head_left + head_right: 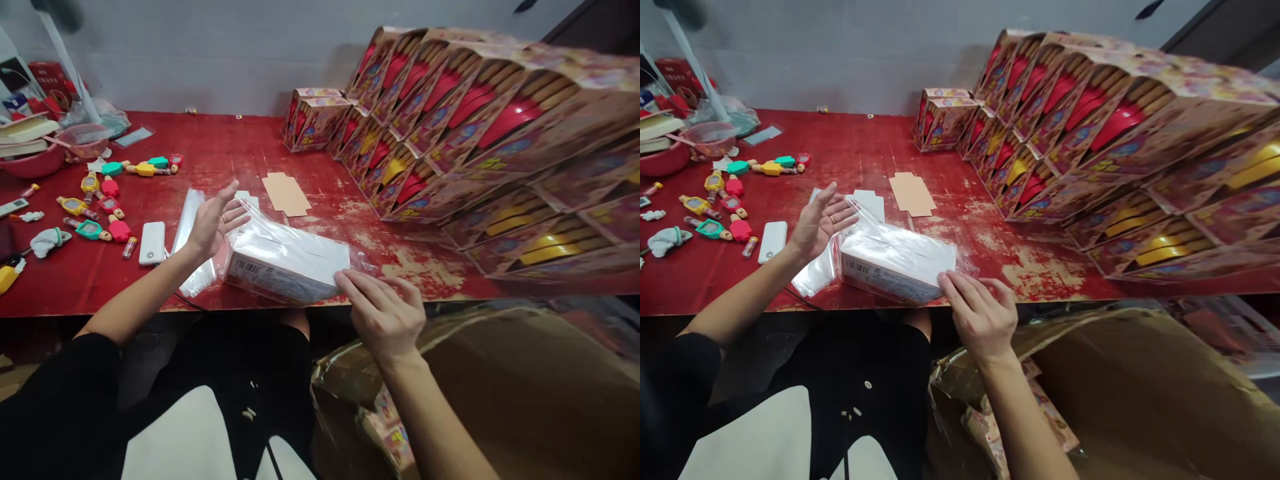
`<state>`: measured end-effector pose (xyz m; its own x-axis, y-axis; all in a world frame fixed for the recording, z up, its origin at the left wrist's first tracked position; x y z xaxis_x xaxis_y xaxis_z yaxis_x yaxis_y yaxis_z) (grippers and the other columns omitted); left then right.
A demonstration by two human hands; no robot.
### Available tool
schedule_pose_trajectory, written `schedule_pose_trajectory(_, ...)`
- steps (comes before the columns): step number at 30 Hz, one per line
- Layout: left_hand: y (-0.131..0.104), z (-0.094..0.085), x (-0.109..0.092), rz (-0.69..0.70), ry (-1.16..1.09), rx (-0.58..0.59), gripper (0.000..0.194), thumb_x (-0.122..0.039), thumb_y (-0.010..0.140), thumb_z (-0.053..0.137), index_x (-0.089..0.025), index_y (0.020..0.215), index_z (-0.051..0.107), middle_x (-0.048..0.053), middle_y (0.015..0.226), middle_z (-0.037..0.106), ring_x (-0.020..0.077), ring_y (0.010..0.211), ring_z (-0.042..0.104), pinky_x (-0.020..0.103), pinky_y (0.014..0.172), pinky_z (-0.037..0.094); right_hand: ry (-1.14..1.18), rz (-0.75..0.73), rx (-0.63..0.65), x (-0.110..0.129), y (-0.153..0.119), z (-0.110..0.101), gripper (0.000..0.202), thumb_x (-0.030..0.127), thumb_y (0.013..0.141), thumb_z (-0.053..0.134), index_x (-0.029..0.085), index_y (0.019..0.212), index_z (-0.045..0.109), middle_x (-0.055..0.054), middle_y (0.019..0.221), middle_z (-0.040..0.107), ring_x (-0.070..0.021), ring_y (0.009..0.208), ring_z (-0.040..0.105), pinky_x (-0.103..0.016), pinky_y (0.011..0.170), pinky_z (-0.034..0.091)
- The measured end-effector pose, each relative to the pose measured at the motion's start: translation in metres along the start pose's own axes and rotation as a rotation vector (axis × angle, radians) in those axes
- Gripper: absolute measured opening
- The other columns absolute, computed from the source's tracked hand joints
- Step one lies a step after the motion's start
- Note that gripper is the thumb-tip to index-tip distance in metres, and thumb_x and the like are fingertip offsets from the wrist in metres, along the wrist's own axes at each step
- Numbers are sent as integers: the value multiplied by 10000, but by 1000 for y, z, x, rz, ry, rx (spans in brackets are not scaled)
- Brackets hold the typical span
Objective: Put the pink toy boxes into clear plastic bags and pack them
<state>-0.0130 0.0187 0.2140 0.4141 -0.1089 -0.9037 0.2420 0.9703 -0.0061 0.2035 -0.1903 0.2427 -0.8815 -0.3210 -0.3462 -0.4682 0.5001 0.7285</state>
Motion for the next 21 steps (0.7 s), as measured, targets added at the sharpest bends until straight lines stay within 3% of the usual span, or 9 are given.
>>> schedule_pose_trajectory(3,-1,-7,-8,-32,-55,-101,176,-239,847,767,-121,892,645,88,901,754,188,903,760,351,923,622,34,5,-40,5,-10,2,316,35,938,570,141,1212,687,-96,1135,777,-203,1039,750,-380,1065,498)
schedule_pose_trajectory(6,-13,-17,-17,-13,-23,-185,82,-72,841,703,-112,869,637,71,888,770,153,841,766,288,834,629,49,4,-68,3,-16,2,368,18,933,528,114,1258,672,-118,1166,765,-230,1112,735,-419,1121,491)
schedule_pose_trajectory(10,-37,-35,-18,-35,12,-246,105,-95,828,730,-114,896,652,63,860,785,166,819,781,253,734,625,73,65,-114,-2,-28,0,406,5,904,518,166,1229,701,-68,1131,780,-212,1045,756,-419,1117,509)
schedule_pose_trajectory(15,-65,-61,13,-120,-7,-342,187,-120,785,787,-117,900,640,61,826,788,174,786,786,271,739,631,103,213,-187,-7,-48,-2,338,76,909,595,264,1142,752,4,1077,790,-190,899,776,-427,1061,571)
schedule_pose_trajectory(18,-80,-69,31,-195,-34,-395,252,-103,781,786,-131,958,608,55,807,786,171,774,784,301,792,639,109,254,-203,-4,-52,-4,440,62,921,581,299,1266,719,11,1099,786,-207,906,781,-454,1074,573)
schedule_pose_trajectory(21,-88,-71,27,-182,-56,-393,321,-122,796,776,-166,1044,578,40,850,794,165,803,787,312,846,636,126,270,-218,-2,-54,-11,551,48,911,592,358,1360,672,20,1113,783,-248,919,781,-490,1102,554)
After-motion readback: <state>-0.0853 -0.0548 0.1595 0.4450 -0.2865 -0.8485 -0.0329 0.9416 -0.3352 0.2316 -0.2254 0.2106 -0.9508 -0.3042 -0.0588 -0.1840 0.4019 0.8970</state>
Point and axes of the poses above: each hand's wrist, its own y-axis towards the middle knuckle, its own z-axis out of the palm, x = y × z, the point moved 8 cm from there along y, towards the middle knuckle
